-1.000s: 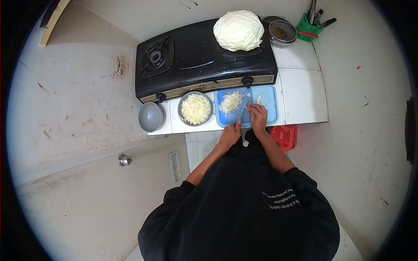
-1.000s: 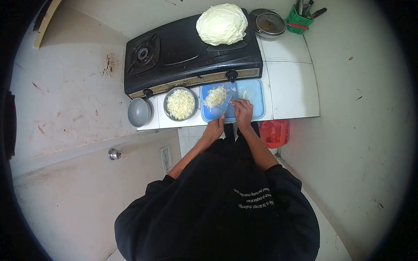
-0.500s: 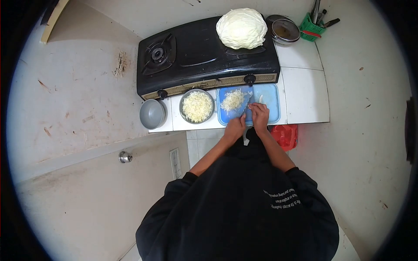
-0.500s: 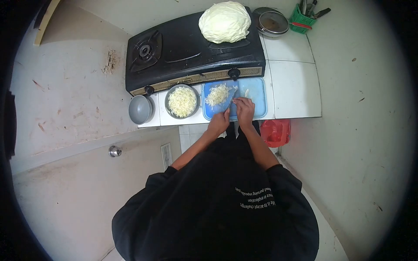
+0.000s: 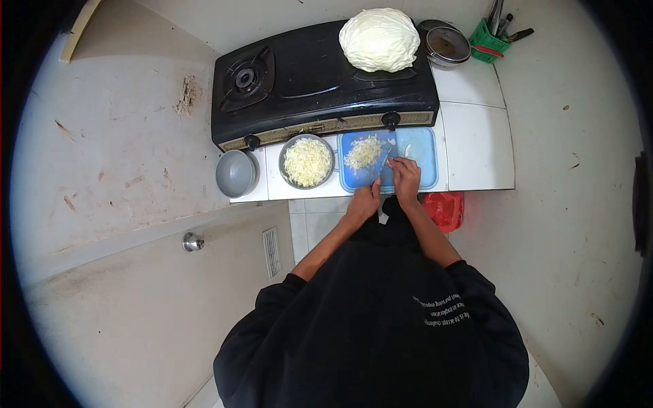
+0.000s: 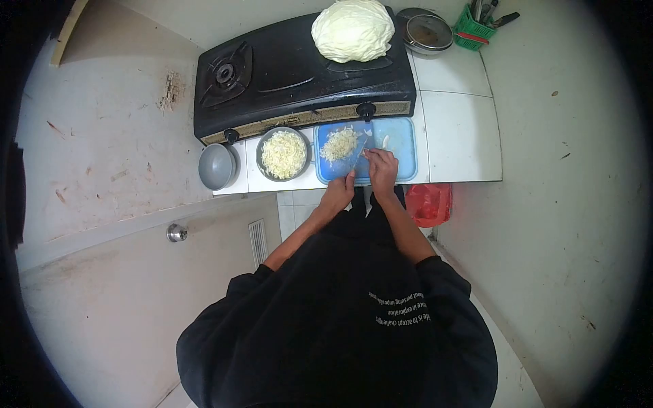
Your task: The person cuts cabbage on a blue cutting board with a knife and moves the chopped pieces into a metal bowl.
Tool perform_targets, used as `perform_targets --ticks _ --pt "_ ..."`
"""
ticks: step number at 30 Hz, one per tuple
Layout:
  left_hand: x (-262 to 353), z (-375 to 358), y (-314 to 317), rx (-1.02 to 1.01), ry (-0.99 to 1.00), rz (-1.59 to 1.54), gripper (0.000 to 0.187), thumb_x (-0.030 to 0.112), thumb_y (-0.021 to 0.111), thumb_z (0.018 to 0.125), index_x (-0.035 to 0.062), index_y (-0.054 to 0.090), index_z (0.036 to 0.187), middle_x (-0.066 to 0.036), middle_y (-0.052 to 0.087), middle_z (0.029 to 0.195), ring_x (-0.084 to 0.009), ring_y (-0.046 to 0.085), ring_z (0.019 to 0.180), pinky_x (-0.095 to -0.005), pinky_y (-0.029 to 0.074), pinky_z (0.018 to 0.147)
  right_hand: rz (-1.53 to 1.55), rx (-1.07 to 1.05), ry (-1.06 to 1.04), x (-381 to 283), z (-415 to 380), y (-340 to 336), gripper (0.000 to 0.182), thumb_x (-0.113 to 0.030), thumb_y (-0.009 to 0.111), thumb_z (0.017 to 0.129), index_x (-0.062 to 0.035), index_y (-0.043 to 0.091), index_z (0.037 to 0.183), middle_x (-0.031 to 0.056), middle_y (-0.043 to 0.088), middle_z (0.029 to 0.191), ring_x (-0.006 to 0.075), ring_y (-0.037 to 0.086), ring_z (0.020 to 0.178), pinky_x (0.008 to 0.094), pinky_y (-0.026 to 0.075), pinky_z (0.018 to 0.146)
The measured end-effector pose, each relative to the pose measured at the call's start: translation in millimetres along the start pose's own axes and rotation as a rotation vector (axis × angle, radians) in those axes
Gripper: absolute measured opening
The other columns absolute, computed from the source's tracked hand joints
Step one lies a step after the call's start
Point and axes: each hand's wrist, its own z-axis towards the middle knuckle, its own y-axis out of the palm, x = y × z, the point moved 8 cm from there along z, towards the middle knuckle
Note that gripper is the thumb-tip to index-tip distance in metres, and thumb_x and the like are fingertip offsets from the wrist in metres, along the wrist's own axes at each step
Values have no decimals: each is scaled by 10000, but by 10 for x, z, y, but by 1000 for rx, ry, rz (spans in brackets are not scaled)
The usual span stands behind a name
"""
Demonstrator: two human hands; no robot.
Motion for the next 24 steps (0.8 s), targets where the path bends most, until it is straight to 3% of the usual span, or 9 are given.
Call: perform_targets --ticks 9,16,19,24 --pt "173 7 -40 41 108 -68 598 424 410 1078 -84 703 961 -390 646 923 -555 622 1001 -581 491 853 18 11 -11 -6 7 6 225 -24 703 826 -109 786 1018 42 729 1030 242 646 961 375 437 794" --pt "90 270 72 3 21 38 589 437 438 1056 -83 705 983 -384 655 910 -562 627 970 -599 502 884 16 7 -9 22 5 35 226 -20 710 826 -113 787 1017 42 731 1023 238 649 962 376 438 790" --pt "65 48 19 99 96 34 628 460 442 1051 -98 701 929 -392 653 869 -559 650 918 -604 523 849 11 15 -5 37 -2 32 225 -15 712 824 -112 786 1013 44 731 1022 239 650 963 377 440 792" --pt "-80 -117 -111 125 20 208 633 460 429 1060 -75 699 857 -378 667 833 -554 674 853 -623 539 776 15 64 -33 -11 -28 19 224 -6 711 823 -103 780 1013 49 733 1032 239 656 984 373 442 815"
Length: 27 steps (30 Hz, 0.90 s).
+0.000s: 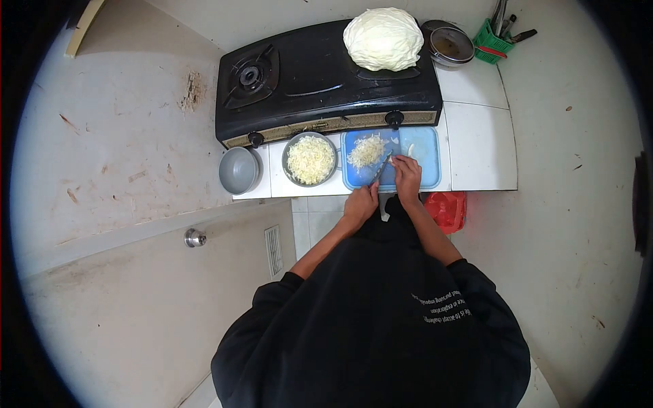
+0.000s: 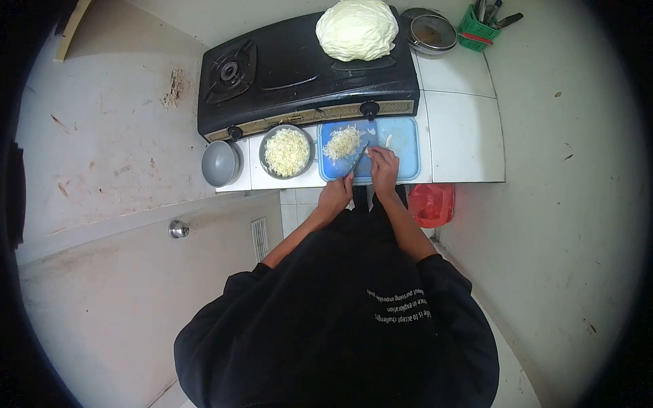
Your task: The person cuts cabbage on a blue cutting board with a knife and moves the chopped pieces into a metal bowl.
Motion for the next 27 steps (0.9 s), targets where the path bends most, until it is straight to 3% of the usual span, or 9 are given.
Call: perform_targets --ticks 9,15,21,25,27 --pt "223 44 -35 -40 80 -267 575 406 444 1064 -112 684 991 -410 643 927 -581 623 955 -617 498 856 26 -38 -11 -10 -11 -30 259 -3 705 828 -93 773 1061 55 742 1068 236 666 995 365 437 832" --pt "210 75 55 -98 16 -234 550 394 445 1064 -93 693 1008 -407 639 957 -571 616 988 -615 483 871 1 -77 -23 -6 16 -27 239 -22 700 832 -89 774 1048 57 744 1072 235 665 996 372 439 820" --pt "260 193 93 -77 29 -300 616 429 456 1064 -114 695 898 -401 637 866 -576 626 949 -603 503 836 -12 -100 -16 26 29 16 238 -8 691 815 -89 776 1022 50 748 1065 241 663 982 369 441 817" --pt "168 276 192 -102 -40 -210 631 445 442 1055 -105 709 902 -386 653 881 -569 635 941 -596 513 861 12 -77 -18 28 30 20 234 4 694 807 -90 774 1005 39 755 1037 236 660 973 368 444 815" --pt "206 198 126 6 69 -160 637 460 441 1055 -92 707 878 -372 663 840 -546 663 883 -594 534 828 11 -60 -24 22 57 12 228 4 699 809 -91 774 1002 35 756 1030 233 659 970 367 445 813"
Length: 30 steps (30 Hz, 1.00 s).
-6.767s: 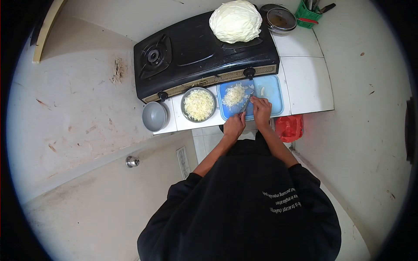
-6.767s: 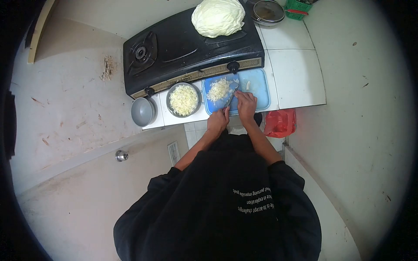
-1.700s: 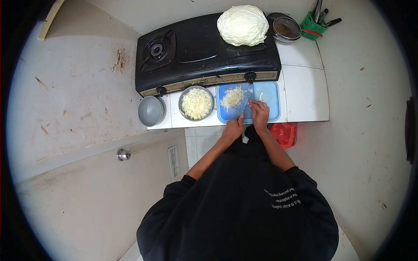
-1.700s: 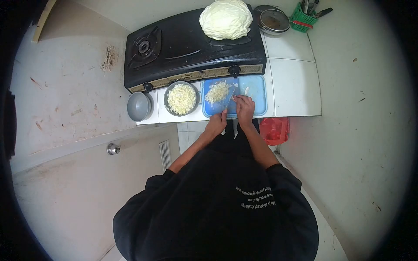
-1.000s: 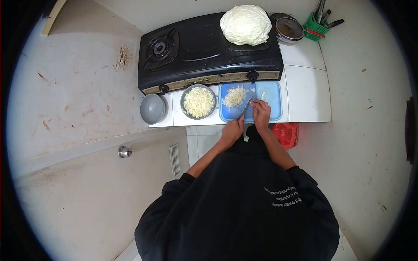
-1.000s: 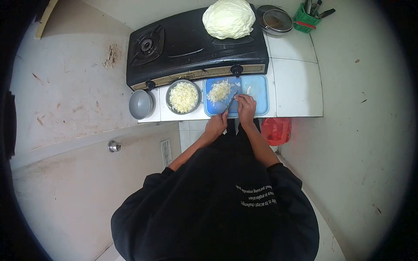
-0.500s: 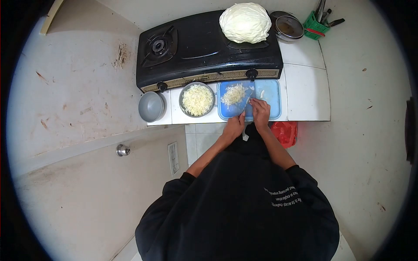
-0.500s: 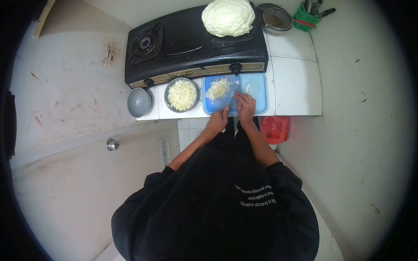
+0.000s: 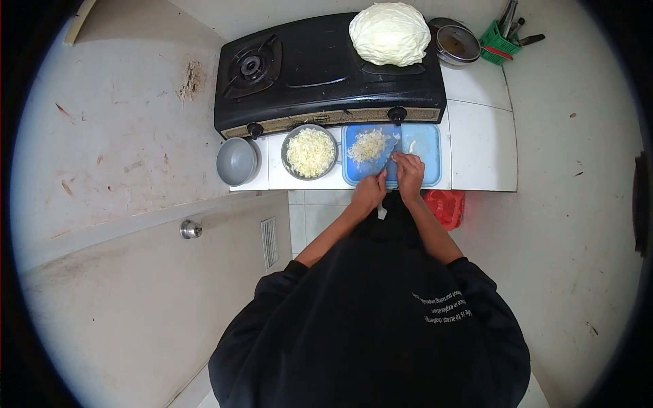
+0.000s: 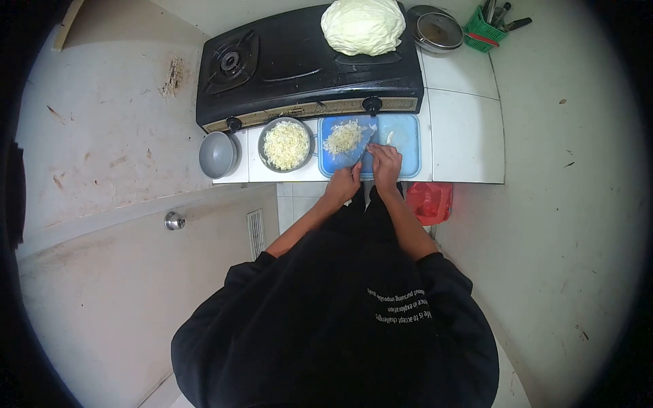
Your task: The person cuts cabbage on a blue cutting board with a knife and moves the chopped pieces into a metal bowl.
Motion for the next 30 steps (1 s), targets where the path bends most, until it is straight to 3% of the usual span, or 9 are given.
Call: perform_targets --ticks 7,10,12,16,18,22,24,30 --pt "-112 -260 -213 58 -32 243 604 464 447 1056 -40 695 833 -329 672 763 -520 684 768 -583 560 725 -27 9 2 -40 -12 -39 216 -22 716 831 -91 776 1026 31 753 1059 227 654 970 363 443 815" --pt "-163 -137 -120 26 -56 147 605 450 458 1054 -65 692 840 -353 668 799 -534 676 788 -595 553 739 -56 -8 -1 -40 -61 -24 242 -32 714 835 -88 776 1062 33 752 1089 223 650 975 363 443 818" --pt "-99 -87 -96 54 46 2 541 390 492 1052 -90 694 907 -371 648 801 -549 653 856 -607 526 769 -77 -20 -4 -23 -73 -35 256 -38 712 837 -87 775 1080 34 751 1107 221 649 978 363 444 821" --pt "-80 -100 -73 16 23 -48 536 380 483 1058 -93 696 923 -373 648 837 -554 640 892 -596 514 790 -90 -27 -30 -71 -101 -34 268 -51 711 837 -83 772 1096 39 748 1133 219 648 984 362 445 830" --pt "-83 -91 -35 -58 -24 -67 564 419 460 1053 -85 709 1001 -389 657 928 -566 637 946 -618 499 869 -105 -26 -31 -71 -86 -39 269 -52 711 835 -82 771 1096 40 747 1136 217 648 987 362 445 832" --pt "13 -124 -84 -75 -28 -58 545 417 461 1051 -67 711 1030 -383 659 930 -567 633 949 -617 502 864 -132 -47 -42 -68 -91 -10 261 -57 711 838 -77 765 1092 39 745 1140 214 645 975 362 445 831" --pt "99 -147 -152 15 39 -81 569 382 483 1058 -109 692 859 -392 635 822 -554 646 869 -598 520 758 -141 -49 -46 -72 -92 -10 254 -58 710 839 -76 763 1086 37 744 1140 213 643 969 363 445 832" --pt "63 -73 -64 4 -10 44 595 402 477 1053 -111 693 841 -385 639 817 -560 647 850 -614 529 755 -144 -55 -41 -61 -88 0 229 -69 700 843 -78 762 1063 28 742 1137 215 639 966 366 447 838"
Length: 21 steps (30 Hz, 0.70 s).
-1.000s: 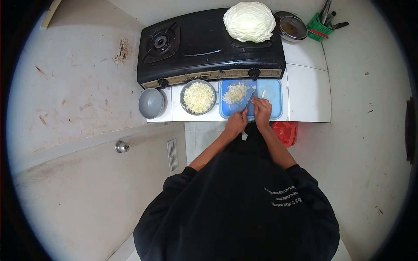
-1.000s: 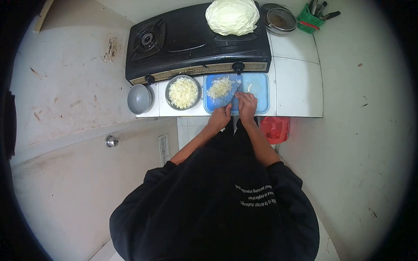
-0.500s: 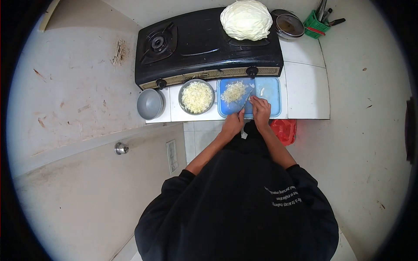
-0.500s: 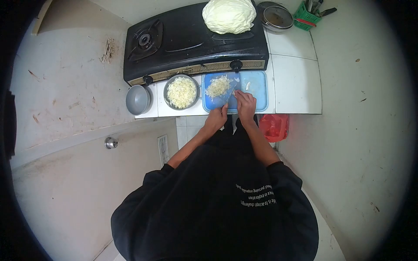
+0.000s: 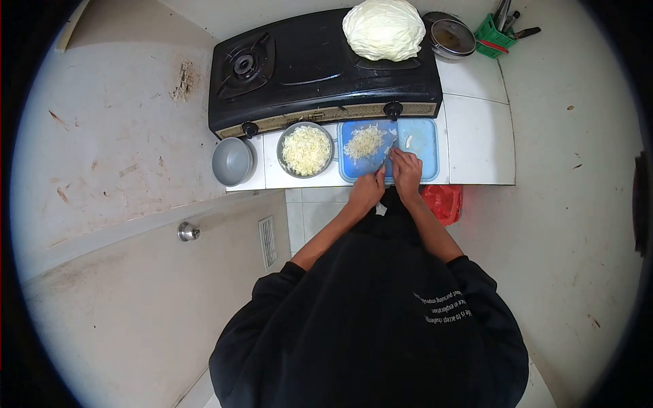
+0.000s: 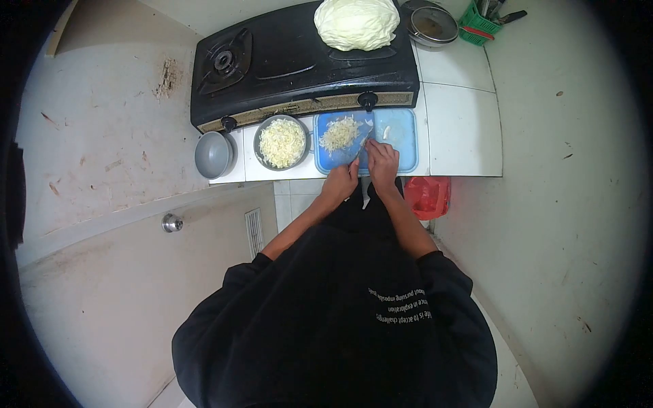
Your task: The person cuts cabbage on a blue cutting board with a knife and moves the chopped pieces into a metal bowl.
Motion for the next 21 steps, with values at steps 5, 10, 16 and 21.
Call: perform_targets --ticks 5,10,16,21 --pt "156 103 -48 -10 20 -53 612 424 457 1056 -92 709 843 -386 642 806 -557 657 842 -608 539 769 7 -14 -6 8 -7 12 271 -72 686 833 -82 760 1094 32 734 1162 215 636 984 369 447 846" --pt "123 199 -9 -39 -43 -11 606 436 456 1053 -70 723 852 -385 647 814 -556 661 849 -610 537 782 41 -28 22 6 -9 19 259 -41 689 854 -67 761 1101 48 739 1164 224 650 1003 360 443 851" --pt "-88 -86 -66 13 16 -38 611 433 462 1051 -91 711 861 -379 653 827 -548 663 845 -599 541 786 12 6 29 25 -14 37 243 -85 694 864 -95 765 1097 14 740 1159 200 646 971 363 443 830" --pt "-244 -192 -106 -54 -76 -31 579 433 464 1054 -72 714 922 -383 649 831 -561 651 852 -612 518 786 6 8 44 25 -28 44 217 -97 706 879 -98 769 1087 5 743 1149 195 646 965 356 443 830"
